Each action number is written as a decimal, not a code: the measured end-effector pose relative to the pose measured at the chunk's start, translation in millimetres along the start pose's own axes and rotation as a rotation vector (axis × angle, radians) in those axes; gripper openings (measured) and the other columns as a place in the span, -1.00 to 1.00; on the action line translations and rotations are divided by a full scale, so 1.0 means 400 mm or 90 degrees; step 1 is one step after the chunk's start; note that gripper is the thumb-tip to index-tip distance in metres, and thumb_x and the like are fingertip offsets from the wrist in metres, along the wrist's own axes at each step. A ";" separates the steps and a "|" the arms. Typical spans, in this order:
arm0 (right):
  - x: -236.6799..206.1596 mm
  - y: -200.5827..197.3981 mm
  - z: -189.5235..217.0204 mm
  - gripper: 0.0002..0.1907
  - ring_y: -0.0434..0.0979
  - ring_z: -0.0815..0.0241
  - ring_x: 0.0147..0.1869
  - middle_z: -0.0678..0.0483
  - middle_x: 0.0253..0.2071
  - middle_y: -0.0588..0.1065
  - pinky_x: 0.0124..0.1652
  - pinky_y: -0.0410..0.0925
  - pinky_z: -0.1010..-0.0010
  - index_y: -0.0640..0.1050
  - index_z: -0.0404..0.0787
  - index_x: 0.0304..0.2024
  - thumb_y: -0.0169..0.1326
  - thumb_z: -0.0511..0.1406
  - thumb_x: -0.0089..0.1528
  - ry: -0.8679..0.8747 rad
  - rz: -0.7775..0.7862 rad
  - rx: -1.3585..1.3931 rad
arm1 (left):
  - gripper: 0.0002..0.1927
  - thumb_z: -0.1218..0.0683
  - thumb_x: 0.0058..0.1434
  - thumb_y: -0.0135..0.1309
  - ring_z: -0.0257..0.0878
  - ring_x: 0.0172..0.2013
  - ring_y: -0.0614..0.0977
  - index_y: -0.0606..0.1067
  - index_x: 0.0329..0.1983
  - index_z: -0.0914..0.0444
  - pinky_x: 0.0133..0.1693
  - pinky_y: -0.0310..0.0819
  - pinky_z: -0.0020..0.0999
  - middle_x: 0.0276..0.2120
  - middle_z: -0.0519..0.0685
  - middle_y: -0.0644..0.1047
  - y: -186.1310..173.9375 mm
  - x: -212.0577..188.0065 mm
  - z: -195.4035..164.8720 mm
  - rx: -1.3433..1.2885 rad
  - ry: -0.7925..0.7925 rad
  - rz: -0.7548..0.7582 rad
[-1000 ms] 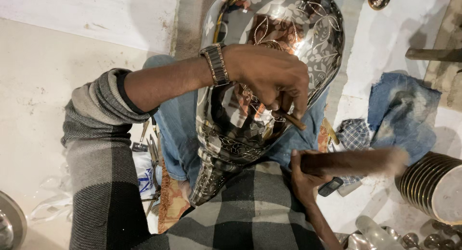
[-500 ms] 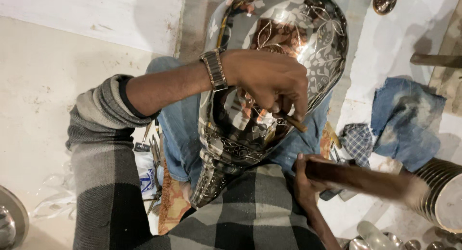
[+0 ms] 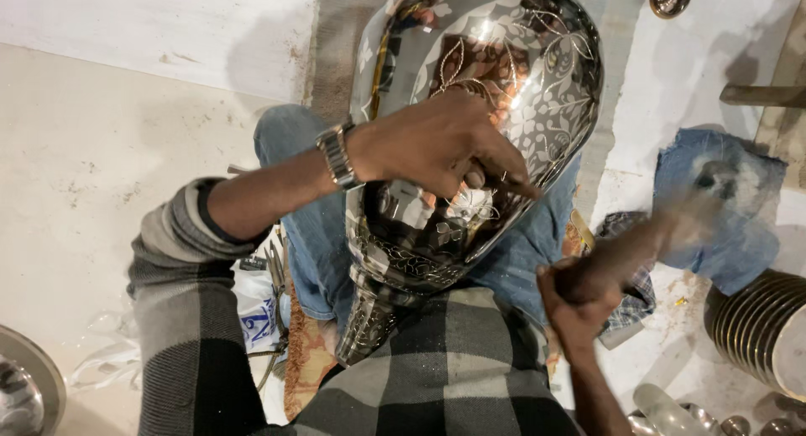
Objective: The person is engraving a floral pattern onto a large, polished metal vase. They use a chisel and a wooden mallet to carefully strike the chisel, creating intricate designs on the vase's surface.
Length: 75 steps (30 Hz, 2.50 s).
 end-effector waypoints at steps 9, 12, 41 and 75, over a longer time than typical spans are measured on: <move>0.309 -0.109 0.136 -0.81 0.49 0.27 -0.60 0.05 -0.57 0.49 -0.53 0.37 0.42 0.56 -0.29 -0.32 0.18 -0.48 -0.01 0.064 0.292 -0.116 | -0.55 0.31 0.01 0.08 -0.24 -0.29 0.78 0.60 0.03 0.31 -0.67 0.37 -0.62 -0.08 0.18 0.66 0.021 -0.094 -0.039 -0.053 -0.211 -0.230; 0.376 -0.083 0.212 -0.91 0.44 0.22 -0.66 0.04 -0.62 0.48 -0.55 0.33 0.35 0.55 -0.28 -0.41 0.20 -0.41 0.05 0.058 0.325 -0.053 | -0.53 0.35 0.02 0.06 -0.18 -0.22 0.78 0.57 0.07 0.38 -0.60 0.49 -0.59 -0.01 0.25 0.62 0.023 -0.109 -0.061 -0.072 -0.240 -0.306; 0.376 0.032 0.146 -0.61 0.47 0.30 -0.59 0.02 -0.50 0.52 -0.58 0.38 0.48 0.55 -0.33 -0.12 0.29 -0.43 0.00 0.026 0.369 0.004 | -0.40 0.58 0.16 -0.02 -0.09 0.01 0.73 0.43 0.26 0.37 -0.02 0.80 -0.24 0.09 0.16 0.59 0.058 -0.123 -0.046 -0.212 -0.245 -0.556; 0.281 0.028 0.283 -0.74 0.57 0.22 -0.48 0.01 -0.48 0.51 -0.45 0.42 0.39 0.43 -0.34 -0.18 0.21 -0.46 0.12 0.074 0.259 -0.103 | -0.44 0.13 -0.06 0.09 -0.34 -0.67 0.63 0.62 0.09 0.16 -0.56 0.49 -0.45 -0.49 -0.02 0.70 -0.001 -0.045 0.001 -0.026 -0.199 -0.039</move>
Point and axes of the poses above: each hand's wrist, its own x-axis towards the middle knuckle, its own y-axis out of the palm, z = x × y, the point moved 4 cm from there along x, towards the middle knuckle
